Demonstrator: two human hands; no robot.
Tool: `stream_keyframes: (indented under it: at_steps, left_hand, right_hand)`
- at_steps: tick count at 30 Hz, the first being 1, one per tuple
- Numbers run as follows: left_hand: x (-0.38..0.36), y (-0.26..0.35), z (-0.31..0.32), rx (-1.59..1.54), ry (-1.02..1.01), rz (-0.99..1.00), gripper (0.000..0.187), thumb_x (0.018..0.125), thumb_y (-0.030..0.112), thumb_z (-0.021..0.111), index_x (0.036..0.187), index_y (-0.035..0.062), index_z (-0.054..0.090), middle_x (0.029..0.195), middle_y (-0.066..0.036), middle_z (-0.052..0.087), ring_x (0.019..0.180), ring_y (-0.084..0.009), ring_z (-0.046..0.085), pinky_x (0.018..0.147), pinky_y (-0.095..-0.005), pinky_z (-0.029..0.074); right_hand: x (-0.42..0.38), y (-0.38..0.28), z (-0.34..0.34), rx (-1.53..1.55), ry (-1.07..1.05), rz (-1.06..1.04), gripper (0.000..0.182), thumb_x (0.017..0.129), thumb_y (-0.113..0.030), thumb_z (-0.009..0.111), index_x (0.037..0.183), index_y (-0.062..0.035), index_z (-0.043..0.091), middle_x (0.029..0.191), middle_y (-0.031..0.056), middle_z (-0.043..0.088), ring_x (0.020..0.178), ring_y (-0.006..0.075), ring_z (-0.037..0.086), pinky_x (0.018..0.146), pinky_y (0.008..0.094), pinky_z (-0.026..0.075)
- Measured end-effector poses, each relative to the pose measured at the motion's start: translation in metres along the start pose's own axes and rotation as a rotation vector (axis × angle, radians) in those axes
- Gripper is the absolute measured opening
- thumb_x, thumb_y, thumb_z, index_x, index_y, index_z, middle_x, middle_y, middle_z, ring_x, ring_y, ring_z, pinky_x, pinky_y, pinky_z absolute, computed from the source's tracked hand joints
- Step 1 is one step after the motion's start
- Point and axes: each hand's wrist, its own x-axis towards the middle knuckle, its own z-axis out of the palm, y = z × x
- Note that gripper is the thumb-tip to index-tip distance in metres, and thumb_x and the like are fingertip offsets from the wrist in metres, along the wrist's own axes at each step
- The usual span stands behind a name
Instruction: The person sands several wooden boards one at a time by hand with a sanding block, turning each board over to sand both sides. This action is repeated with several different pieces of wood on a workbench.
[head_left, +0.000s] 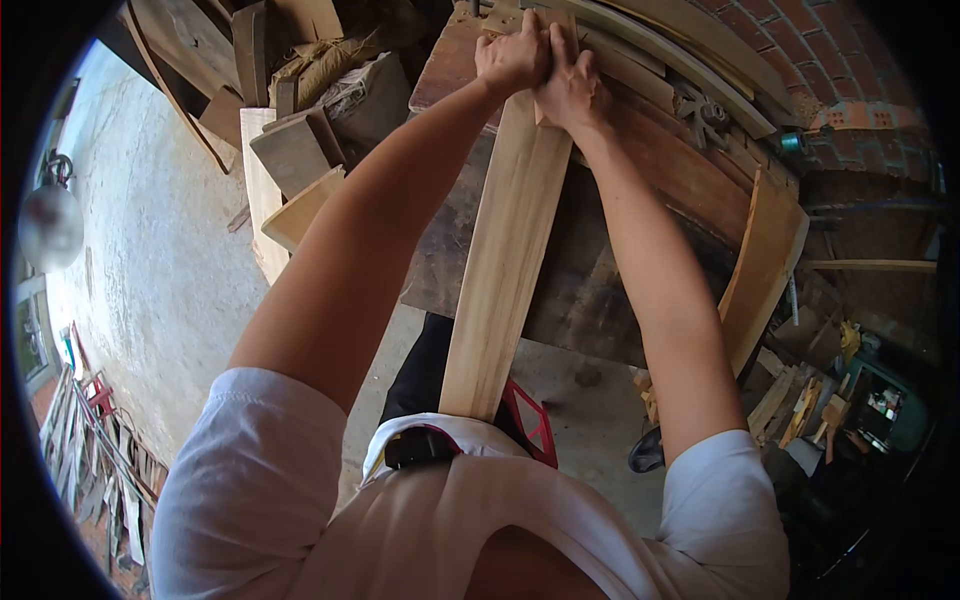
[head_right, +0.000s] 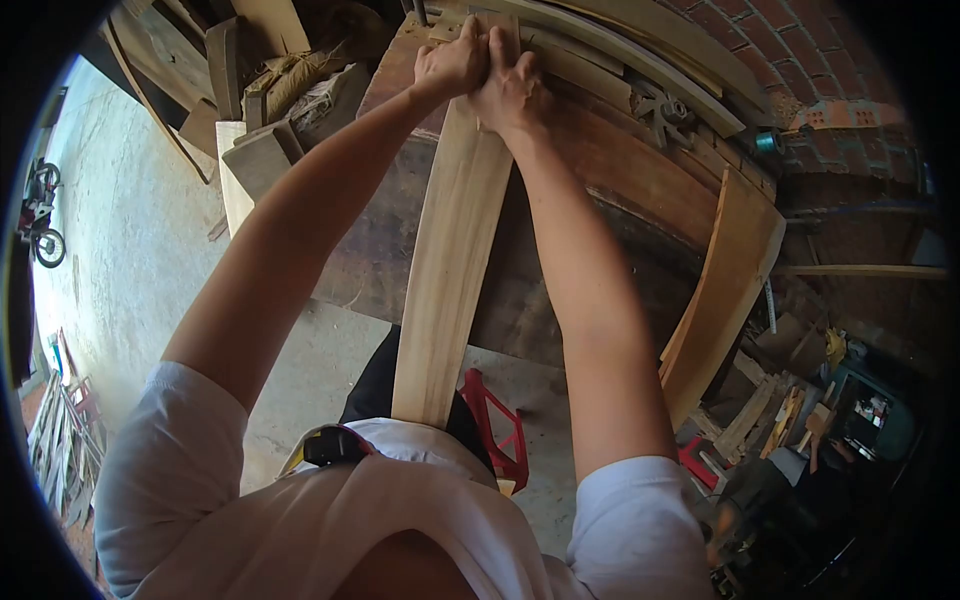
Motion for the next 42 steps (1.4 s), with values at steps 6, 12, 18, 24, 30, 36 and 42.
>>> stream_keyframes:
  at_steps: [6, 12, 18, 24, 30, 36, 42]
  left_hand:
    - [-0.037, -0.005, 0.017, -0.048, 0.077, 0.031, 0.057, 0.097, 0.045, 0.032, 0.142, 0.0098, 0.030, 0.107, -0.023, 0.067, 0.104, -0.0397, 0.063, 0.092, -0.0512, 0.035]
    - [-0.244, -0.005, 0.026, 0.114, 0.056, 0.163, 0.064, 0.098, 0.035, 0.041, 0.147, -0.0026, 0.027, 0.111, -0.016, 0.065, 0.100, -0.0286, 0.059, 0.083, -0.0424, 0.038]
    - [-0.396, -0.013, 0.025, 0.077, -0.107, 0.221, 0.070, 0.093, 0.030, 0.054, 0.153, 0.0147, 0.023, 0.115, -0.015, 0.046, 0.110, -0.0305, 0.044, 0.095, -0.0455, 0.030]
    - [-0.455, -0.094, 0.060, -0.569, -0.083, -0.298, 0.067, 0.089, 0.032, 0.068, 0.142, 0.0106, 0.032, 0.118, -0.014, 0.047, 0.099, -0.0254, 0.053, 0.083, -0.0378, 0.043]
    - [-0.448, -0.094, 0.048, -1.199, -0.570, -0.585, 0.028, 0.091, 0.024, 0.068, 0.110, 0.0032, 0.064, 0.103, -0.005, 0.068, 0.093, -0.0150, 0.063, 0.080, -0.0290, 0.051]
    - [-0.440, -0.079, 0.037, -1.350, -0.908, -0.446, 0.021, 0.092, 0.014, 0.065, 0.113, 0.0082, 0.066, 0.111, -0.005, 0.068, 0.102, -0.0168, 0.064, 0.091, -0.0349, 0.052]
    - [-0.467, -0.019, 0.042, -1.162, -1.044, -0.136, 0.029, 0.093, 0.013, 0.063, 0.122, 0.0088, 0.060, 0.118, -0.004, 0.065, 0.105, -0.0146, 0.061, 0.092, -0.0325, 0.049]
  right_hand:
    - [-0.047, -0.007, -0.008, 0.028, 0.029, -0.004, 0.077, 0.083, -0.038, 0.063, 0.149, -0.0249, 0.026, 0.113, 0.0256, 0.049, 0.105, 0.0467, 0.058, 0.081, 0.0541, 0.052]
    - [-0.255, -0.035, -0.034, 0.077, -0.010, 0.055, 0.085, 0.077, -0.019, 0.068, 0.151, -0.0169, 0.025, 0.105, 0.0200, 0.046, 0.096, 0.0408, 0.056, 0.068, 0.0476, 0.056]
    - [-0.381, -0.002, -0.051, 0.198, -0.054, 0.145, 0.086, 0.080, -0.020, 0.068, 0.152, -0.0167, 0.021, 0.106, 0.0218, 0.046, 0.095, 0.0415, 0.056, 0.068, 0.0478, 0.056]
    - [-0.367, 0.063, -0.062, -0.118, 0.167, 0.278, 0.081, 0.079, -0.023, 0.070, 0.149, -0.0152, 0.029, 0.118, 0.0197, 0.046, 0.105, 0.0367, 0.051, 0.083, 0.0469, 0.047]
    - [-0.434, -0.025, -0.030, 0.114, 0.211, 0.180, 0.070, 0.085, -0.033, 0.063, 0.144, -0.0060, 0.037, 0.113, 0.0168, 0.052, 0.104, 0.0336, 0.051, 0.086, 0.0483, 0.043]
    - [-0.465, -0.052, -0.027, 0.738, -0.073, 0.926, 0.061, 0.091, -0.061, 0.044, 0.107, -0.0046, 0.061, 0.107, 0.0230, 0.065, 0.105, 0.0411, 0.061, 0.087, 0.0476, 0.048]
    - [-0.504, -0.029, -0.051, 0.588, 0.313, 0.970, 0.057, 0.096, -0.061, 0.037, 0.094, -0.0112, 0.066, 0.087, 0.0201, 0.068, 0.085, 0.0444, 0.064, 0.073, 0.0525, 0.049]
